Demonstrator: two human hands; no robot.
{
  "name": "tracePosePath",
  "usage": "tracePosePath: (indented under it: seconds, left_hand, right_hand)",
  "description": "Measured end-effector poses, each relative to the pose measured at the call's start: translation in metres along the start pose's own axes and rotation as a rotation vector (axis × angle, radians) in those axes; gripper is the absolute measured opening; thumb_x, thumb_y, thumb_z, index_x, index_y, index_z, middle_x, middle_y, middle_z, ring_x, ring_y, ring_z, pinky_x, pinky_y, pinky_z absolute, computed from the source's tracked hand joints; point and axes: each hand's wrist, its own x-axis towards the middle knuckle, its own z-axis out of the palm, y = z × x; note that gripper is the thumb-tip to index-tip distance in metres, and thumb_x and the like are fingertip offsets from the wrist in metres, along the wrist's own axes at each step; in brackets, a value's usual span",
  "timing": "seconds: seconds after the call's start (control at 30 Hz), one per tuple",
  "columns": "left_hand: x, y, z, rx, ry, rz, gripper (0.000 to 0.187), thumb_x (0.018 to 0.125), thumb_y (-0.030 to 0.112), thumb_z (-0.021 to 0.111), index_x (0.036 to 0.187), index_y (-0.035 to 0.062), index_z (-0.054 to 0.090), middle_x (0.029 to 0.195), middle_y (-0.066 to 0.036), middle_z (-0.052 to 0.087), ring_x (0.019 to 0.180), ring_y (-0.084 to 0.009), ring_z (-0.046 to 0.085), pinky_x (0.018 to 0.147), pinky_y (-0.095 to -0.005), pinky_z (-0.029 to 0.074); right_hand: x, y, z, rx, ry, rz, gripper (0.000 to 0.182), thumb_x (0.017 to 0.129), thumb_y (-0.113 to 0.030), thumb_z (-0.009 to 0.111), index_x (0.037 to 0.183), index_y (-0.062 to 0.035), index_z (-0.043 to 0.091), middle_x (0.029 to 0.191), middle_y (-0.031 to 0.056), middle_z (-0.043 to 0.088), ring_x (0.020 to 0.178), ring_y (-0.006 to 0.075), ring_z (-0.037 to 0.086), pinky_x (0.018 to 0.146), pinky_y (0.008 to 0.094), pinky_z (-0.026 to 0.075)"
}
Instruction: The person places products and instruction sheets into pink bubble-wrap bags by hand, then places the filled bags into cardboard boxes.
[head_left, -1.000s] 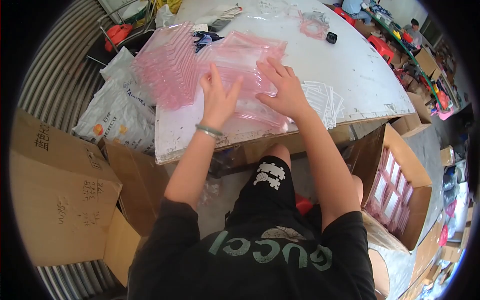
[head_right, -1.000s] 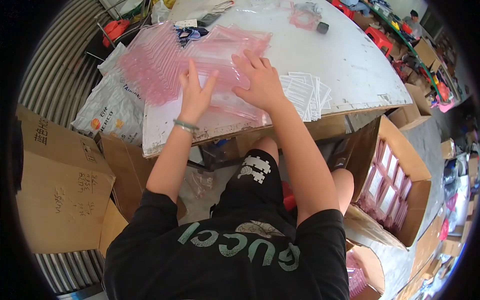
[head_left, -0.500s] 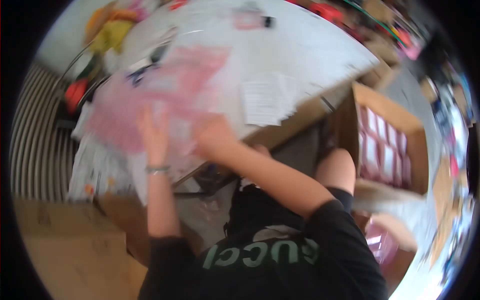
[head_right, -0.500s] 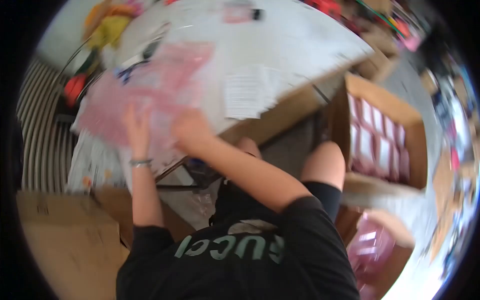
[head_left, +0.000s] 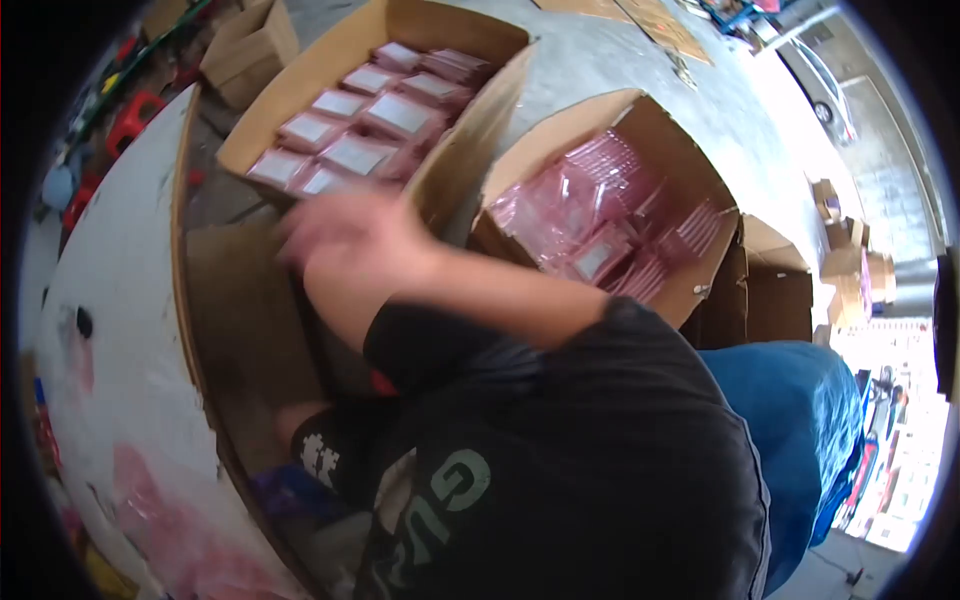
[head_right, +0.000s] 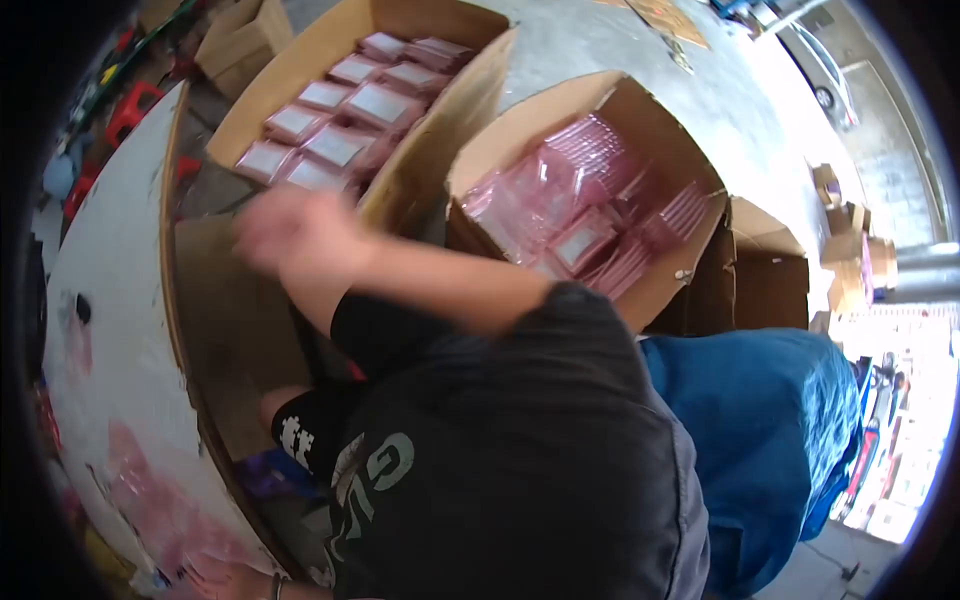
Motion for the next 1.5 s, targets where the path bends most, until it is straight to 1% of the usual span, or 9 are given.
tracePosePath:
  seconds: [0.23,0.6,0.73,0.97,1.03,1.17,1.3,1.37,1.5]
  left_hand:
    - [0.053,0.075,0.028,0.063,0.041,0.312,0.048,0.09,0.033,0.075,0.118,-0.0029,0.062,0.113,-0.021,0.066,0.101,-0.0348,0.065,0.084,-0.0452,0.055]
    - [0.106,0.254,0.052,-0.453,-0.456,0.249,0.028,0.1,0.007,0.057,0.125,-0.0053,0.061,0.122,-0.017,0.064,0.108,-0.0259,0.065,0.088,-0.0357,0.055]
    - [0.11,0.29,0.069,-0.61,-0.661,0.171,0.03,0.101,0.006,0.054,0.129,-0.0056,0.058,0.124,-0.018,0.063,0.111,-0.0235,0.063,0.093,-0.0347,0.053]
    - [0.075,0.554,0.023,-1.616,-1.205,0.204,0.094,0.083,0.038,0.077,0.154,-0.0001,0.029,0.141,-0.022,0.051,0.132,-0.033,0.05,0.109,-0.045,0.041]
    - [0.067,0.586,0.018,-1.782,-1.34,0.035,0.091,0.08,0.015,0.079,0.154,0.0019,0.028,0.132,-0.019,0.058,0.126,-0.0297,0.056,0.104,-0.0386,0.047]
    - [0.084,0.569,0.021,-1.549,-1.263,-0.125,0.043,0.096,0.002,0.056,0.138,-0.001,0.049,0.112,-0.015,0.067,0.101,-0.0212,0.066,0.088,-0.0326,0.054]
    - [0.142,0.471,0.059,-1.383,-0.786,-0.282,0.037,0.094,0.002,0.057,0.13,-0.0033,0.051,0.114,-0.017,0.066,0.103,-0.0277,0.066,0.085,-0.035,0.055]
    - [0.173,0.394,0.079,-1.148,-0.589,-0.009,0.038,0.095,0.003,0.057,0.132,-0.0047,0.051,0.121,-0.018,0.064,0.111,-0.0293,0.063,0.096,-0.0402,0.052]
    - [0.217,0.276,0.085,-0.7,-0.403,0.372,0.035,0.1,0.008,0.056,0.133,-0.0061,0.053,0.135,-0.019,0.06,0.124,-0.0283,0.058,0.108,-0.0378,0.044]
  right_hand:
    - [-0.218,0.187,-0.353,-0.491,1.204,0.978,0.08,0.059,-0.015,0.09,0.126,0.0078,0.054,0.125,0.0221,0.061,0.105,0.0296,0.064,0.087,0.0388,0.054]
    - [-0.265,0.269,-0.379,0.09,0.944,1.362,0.044,0.071,-0.018,0.087,0.106,-0.0032,0.065,0.09,0.0069,0.07,0.08,0.0219,0.068,0.07,0.0367,0.05]
    - [-0.244,0.213,-0.396,0.381,0.567,1.039,0.035,0.077,-0.014,0.083,0.105,-0.0006,0.066,0.088,0.0077,0.072,0.081,0.0219,0.069,0.076,0.0335,0.054]
    - [-0.095,0.055,-0.309,0.608,0.08,0.714,0.038,0.082,-0.016,0.084,0.109,-0.0001,0.063,0.086,0.0084,0.068,0.068,0.0159,0.066,0.06,0.0268,0.056]
    - [-0.07,0.036,-0.264,0.623,-0.055,0.718,0.038,0.082,-0.018,0.084,0.11,-0.0025,0.063,0.09,0.0055,0.066,0.074,0.0137,0.065,0.065,0.0251,0.055]
    - [-0.081,0.057,-0.262,0.321,0.077,0.409,0.04,0.081,-0.021,0.085,0.111,-0.005,0.064,0.095,0.0036,0.064,0.087,0.0128,0.063,0.074,0.0288,0.053]
    - [-0.159,0.157,-0.386,-0.465,0.937,0.93,0.069,0.077,-0.027,0.085,0.133,-0.003,0.052,0.113,0.0161,0.062,0.105,0.026,0.062,0.09,0.0403,0.053]
    - [-0.233,0.213,-0.458,-1.105,1.015,1.205,0.094,0.064,-0.044,0.092,0.133,0.0029,0.049,0.13,0.0264,0.055,0.12,0.0379,0.056,0.1,0.0497,0.048]
    - [-0.31,0.252,-0.525,-1.035,1.182,1.461,0.124,0.058,-0.056,0.09,0.146,0.0054,0.029,0.133,0.031,0.053,0.121,0.0445,0.054,0.107,0.0492,0.043]
